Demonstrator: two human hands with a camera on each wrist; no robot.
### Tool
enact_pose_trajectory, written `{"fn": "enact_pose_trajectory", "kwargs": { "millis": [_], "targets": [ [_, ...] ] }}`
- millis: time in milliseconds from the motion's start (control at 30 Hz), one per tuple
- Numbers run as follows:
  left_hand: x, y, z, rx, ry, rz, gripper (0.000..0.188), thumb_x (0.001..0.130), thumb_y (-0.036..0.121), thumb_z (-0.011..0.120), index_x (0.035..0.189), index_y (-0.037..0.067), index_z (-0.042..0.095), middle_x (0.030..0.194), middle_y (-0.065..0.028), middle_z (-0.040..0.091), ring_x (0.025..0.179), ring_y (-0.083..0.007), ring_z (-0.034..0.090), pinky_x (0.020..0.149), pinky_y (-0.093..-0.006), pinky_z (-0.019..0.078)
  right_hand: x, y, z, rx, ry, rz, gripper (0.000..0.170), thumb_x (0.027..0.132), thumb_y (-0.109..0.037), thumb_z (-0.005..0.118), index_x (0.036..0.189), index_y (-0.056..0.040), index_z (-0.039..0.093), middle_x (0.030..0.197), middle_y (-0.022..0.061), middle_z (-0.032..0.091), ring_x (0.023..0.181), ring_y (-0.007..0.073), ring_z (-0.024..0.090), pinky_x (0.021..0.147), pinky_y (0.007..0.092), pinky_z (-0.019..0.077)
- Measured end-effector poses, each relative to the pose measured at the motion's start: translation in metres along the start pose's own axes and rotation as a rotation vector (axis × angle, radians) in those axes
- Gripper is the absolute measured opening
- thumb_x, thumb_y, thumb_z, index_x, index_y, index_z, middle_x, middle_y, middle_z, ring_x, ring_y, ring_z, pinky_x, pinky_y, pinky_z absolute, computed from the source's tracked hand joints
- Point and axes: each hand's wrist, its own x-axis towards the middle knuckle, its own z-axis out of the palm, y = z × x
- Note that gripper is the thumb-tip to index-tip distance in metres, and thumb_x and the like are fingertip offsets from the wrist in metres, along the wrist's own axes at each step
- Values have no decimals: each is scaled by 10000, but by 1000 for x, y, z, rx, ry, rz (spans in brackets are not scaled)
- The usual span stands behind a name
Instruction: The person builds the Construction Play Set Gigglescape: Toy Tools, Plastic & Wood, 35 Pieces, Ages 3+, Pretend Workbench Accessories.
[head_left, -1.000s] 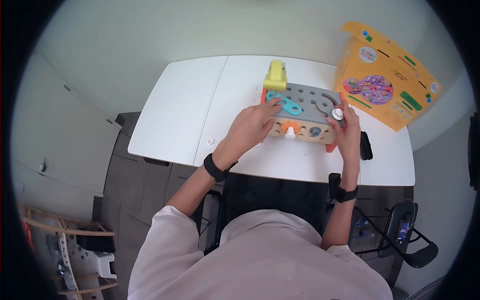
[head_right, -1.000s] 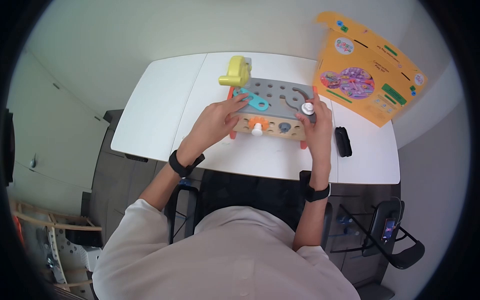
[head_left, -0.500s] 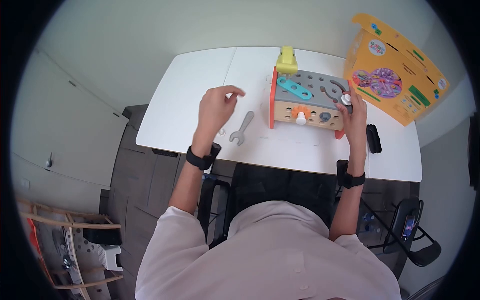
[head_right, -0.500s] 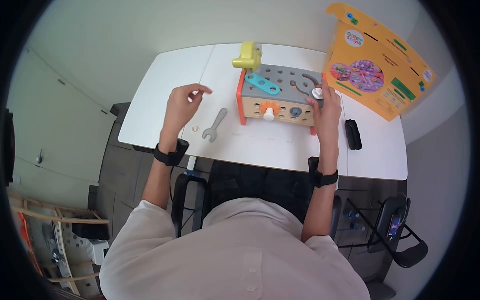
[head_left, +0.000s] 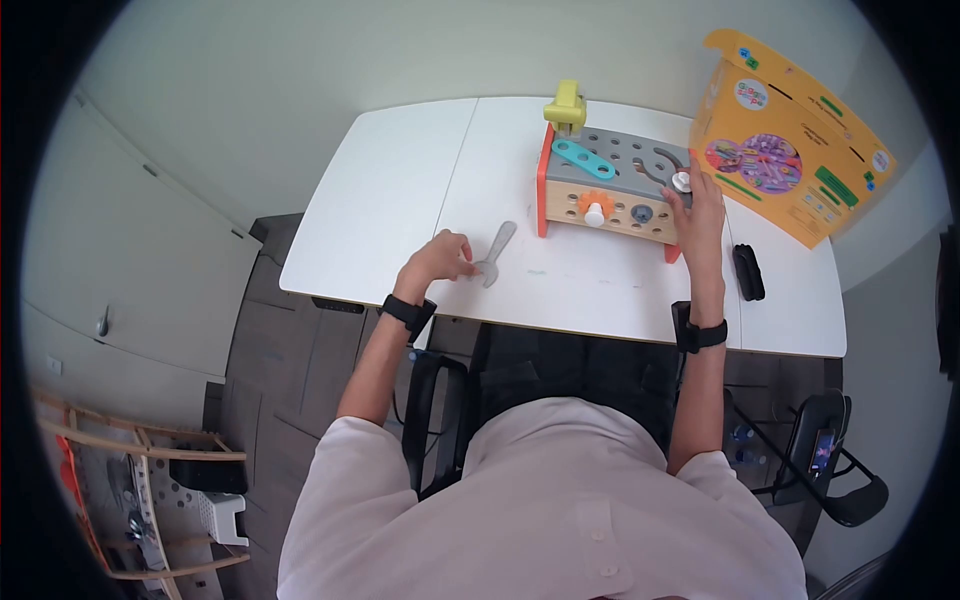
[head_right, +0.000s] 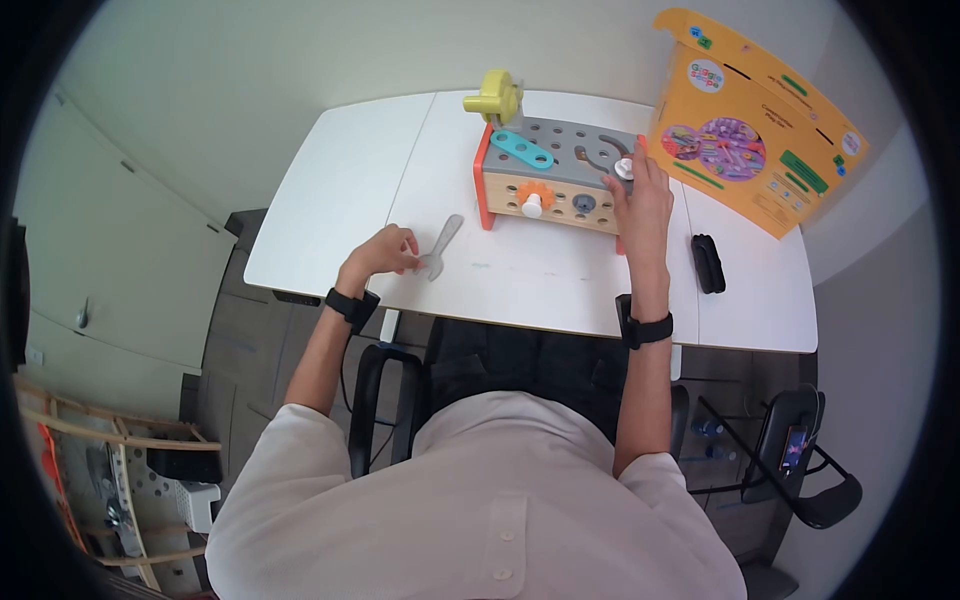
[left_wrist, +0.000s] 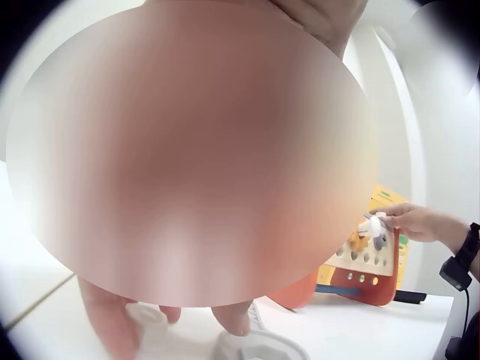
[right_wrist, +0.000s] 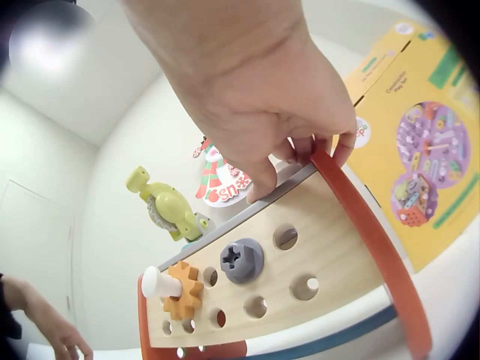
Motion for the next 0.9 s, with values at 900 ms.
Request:
{"fn": "enact_pose_trajectory", "kwargs": {
  "millis": [900],
  "targets": [
    [10,82,50,101,-306,527,269,829,180,794,1055,71,695,1108,-114,511,895,-224,619,808,-327,538,-97,-83,24,271,-992,-208,418,799,-3,716,1208,-51,638,1326,57,573,1191,275,579,974,376,509]
  ]
}}
